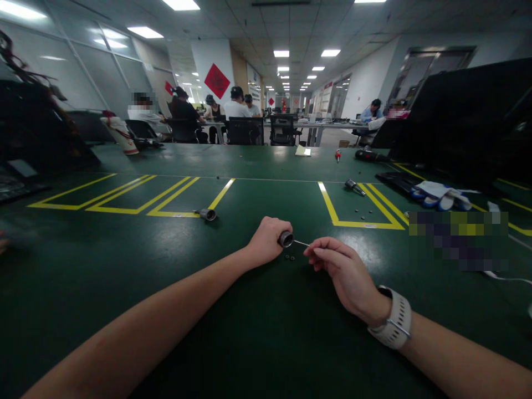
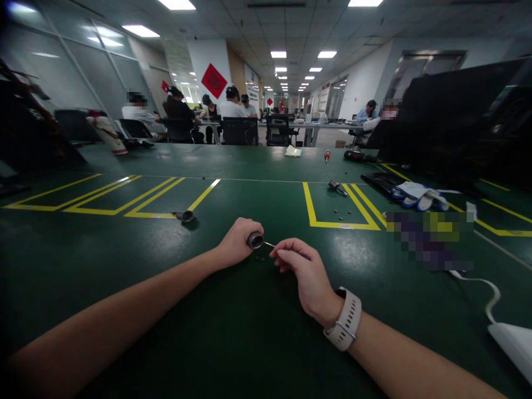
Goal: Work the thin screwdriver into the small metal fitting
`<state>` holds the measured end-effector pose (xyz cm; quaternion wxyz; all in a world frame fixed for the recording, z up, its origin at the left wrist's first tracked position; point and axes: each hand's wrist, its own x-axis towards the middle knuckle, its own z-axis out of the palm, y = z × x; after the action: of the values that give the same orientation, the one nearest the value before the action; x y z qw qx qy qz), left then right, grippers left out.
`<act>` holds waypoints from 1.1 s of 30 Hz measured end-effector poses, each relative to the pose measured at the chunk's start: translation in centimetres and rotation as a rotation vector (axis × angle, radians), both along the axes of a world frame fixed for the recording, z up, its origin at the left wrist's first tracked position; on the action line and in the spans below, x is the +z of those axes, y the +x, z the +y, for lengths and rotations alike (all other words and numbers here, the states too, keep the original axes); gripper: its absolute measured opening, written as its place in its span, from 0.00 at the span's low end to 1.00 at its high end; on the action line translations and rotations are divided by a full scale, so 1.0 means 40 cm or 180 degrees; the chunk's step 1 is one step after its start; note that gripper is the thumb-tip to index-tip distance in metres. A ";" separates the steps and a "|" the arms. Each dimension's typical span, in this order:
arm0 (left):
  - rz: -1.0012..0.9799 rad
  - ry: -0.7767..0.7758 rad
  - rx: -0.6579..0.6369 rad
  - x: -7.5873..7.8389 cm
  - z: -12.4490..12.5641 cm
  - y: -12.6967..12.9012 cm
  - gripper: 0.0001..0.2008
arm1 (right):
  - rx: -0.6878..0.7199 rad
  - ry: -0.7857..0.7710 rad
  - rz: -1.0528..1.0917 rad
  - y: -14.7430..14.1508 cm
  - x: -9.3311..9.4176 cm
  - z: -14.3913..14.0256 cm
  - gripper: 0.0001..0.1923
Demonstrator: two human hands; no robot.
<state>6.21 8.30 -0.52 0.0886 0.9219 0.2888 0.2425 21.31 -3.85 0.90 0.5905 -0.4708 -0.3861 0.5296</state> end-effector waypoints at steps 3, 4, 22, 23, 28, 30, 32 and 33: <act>0.0085 0.0053 -0.0025 0.002 -0.002 0.000 0.08 | -0.0038 0.0055 -0.0048 0.001 -0.001 0.001 0.03; 0.0102 0.0054 -0.0030 0.002 -0.003 0.000 0.08 | -0.0036 0.0073 -0.0036 0.001 -0.001 0.002 0.03; -0.0079 -0.0198 0.0147 0.002 -0.001 -0.003 0.06 | -0.0321 0.0175 -0.0066 0.007 -0.008 0.001 0.05; -0.0095 -0.0206 0.0160 0.002 -0.001 -0.003 0.06 | -0.0331 0.0167 -0.0079 0.008 -0.009 0.002 0.05; -0.0091 -0.0265 0.0190 0.002 0.000 -0.001 0.07 | -0.0399 0.0129 -0.0123 0.010 -0.016 0.005 0.05; -0.0092 -0.0275 0.0189 0.002 0.000 -0.001 0.07 | -0.0424 0.0126 -0.0140 0.010 -0.017 0.007 0.05; -0.0112 -0.0293 0.0185 0.002 0.001 -0.002 0.07 | -0.0428 0.0119 -0.0157 0.010 -0.018 0.007 0.04; -0.0122 -0.0301 0.0181 0.002 0.000 -0.003 0.06 | -0.0431 0.0120 -0.0160 0.010 -0.017 0.006 0.04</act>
<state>6.10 8.32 -0.43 0.1306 0.9033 0.3242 0.2486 21.71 -3.60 0.22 0.6239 -0.4978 -0.3780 0.4691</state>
